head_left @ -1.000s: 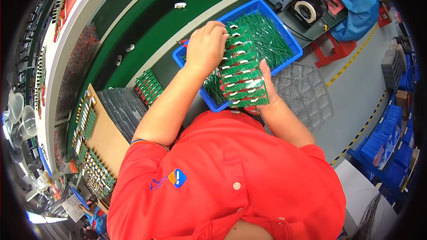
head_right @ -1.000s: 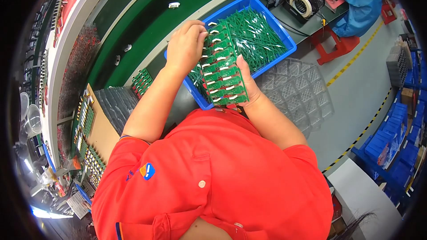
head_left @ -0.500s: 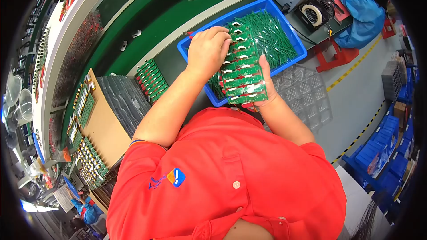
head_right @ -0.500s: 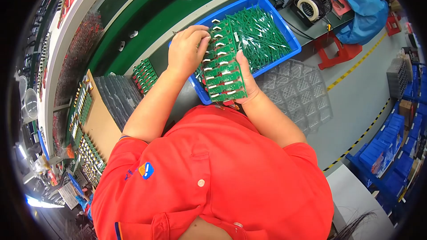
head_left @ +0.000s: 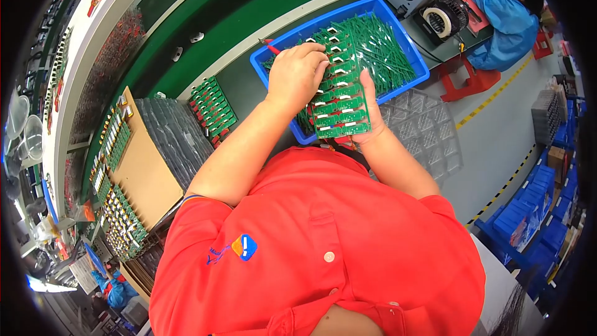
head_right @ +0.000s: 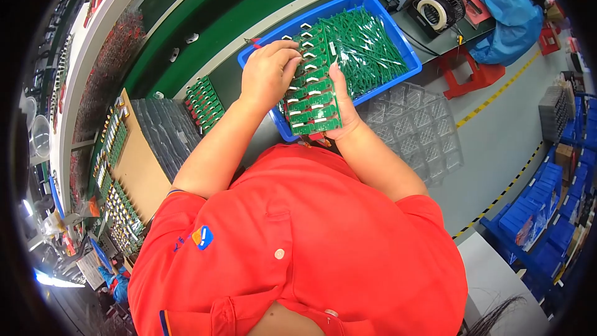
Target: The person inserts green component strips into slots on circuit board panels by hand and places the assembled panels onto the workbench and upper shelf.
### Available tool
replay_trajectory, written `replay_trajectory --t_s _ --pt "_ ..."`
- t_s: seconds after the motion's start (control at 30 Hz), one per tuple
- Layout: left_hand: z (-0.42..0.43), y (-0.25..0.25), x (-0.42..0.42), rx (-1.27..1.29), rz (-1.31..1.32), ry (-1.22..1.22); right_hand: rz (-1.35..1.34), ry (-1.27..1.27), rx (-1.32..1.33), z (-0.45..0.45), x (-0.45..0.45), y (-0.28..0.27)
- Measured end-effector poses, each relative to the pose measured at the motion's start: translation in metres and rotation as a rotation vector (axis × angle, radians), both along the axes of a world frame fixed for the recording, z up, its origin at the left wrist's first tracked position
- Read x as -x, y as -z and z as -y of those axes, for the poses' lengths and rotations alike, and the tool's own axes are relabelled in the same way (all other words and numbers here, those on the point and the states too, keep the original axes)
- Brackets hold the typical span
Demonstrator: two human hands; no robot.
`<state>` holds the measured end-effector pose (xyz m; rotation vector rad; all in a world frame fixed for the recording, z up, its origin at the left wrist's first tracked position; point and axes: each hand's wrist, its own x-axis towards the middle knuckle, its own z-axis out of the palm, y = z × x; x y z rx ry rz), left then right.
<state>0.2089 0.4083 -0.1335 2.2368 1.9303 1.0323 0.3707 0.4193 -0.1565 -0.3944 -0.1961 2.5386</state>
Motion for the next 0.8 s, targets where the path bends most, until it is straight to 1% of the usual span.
replay_trajectory --t_s 0.03,0.1,0.23,0.27,0.33,0.5,0.57,0.63,0.67,0.7,0.8 --pt "0.001 0.000 0.000 -0.003 0.003 0.006 0.000 0.013 -0.007 0.000 0.000 -0.001" --pt "0.003 -0.001 -0.001 0.032 0.100 -0.041 -0.009 0.012 -0.002 0.001 -0.003 0.001" --pt "0.009 -0.003 -0.007 0.069 0.148 -0.009 -0.016 0.042 0.030 -0.001 -0.002 0.001" --pt "0.011 -0.002 -0.008 0.067 0.122 -0.008 -0.049 0.032 0.032 -0.002 -0.002 0.005" --pt "0.014 0.000 -0.008 0.048 0.077 -0.019 0.015 0.023 0.018 -0.001 0.001 0.000" --pt "0.015 0.003 -0.002 0.100 0.075 -0.013 0.047 0.037 0.070 0.004 0.009 -0.003" --pt "0.016 0.004 0.001 0.127 0.066 -0.014 0.016 0.015 0.083 0.004 0.010 -0.002" --pt "0.020 0.005 0.001 0.093 0.224 -0.077 -0.034 -0.001 0.060 0.002 0.008 0.004" --pt "0.023 0.005 0.000 0.095 0.225 -0.075 -0.084 -0.017 0.035 0.001 0.007 0.006" --pt "0.026 0.002 -0.003 0.088 0.218 -0.047 0.021 0.012 0.013 0.000 0.008 0.006" --pt "0.029 0.003 -0.004 0.085 0.163 0.006 0.060 0.054 0.025 0.000 0.009 0.004"
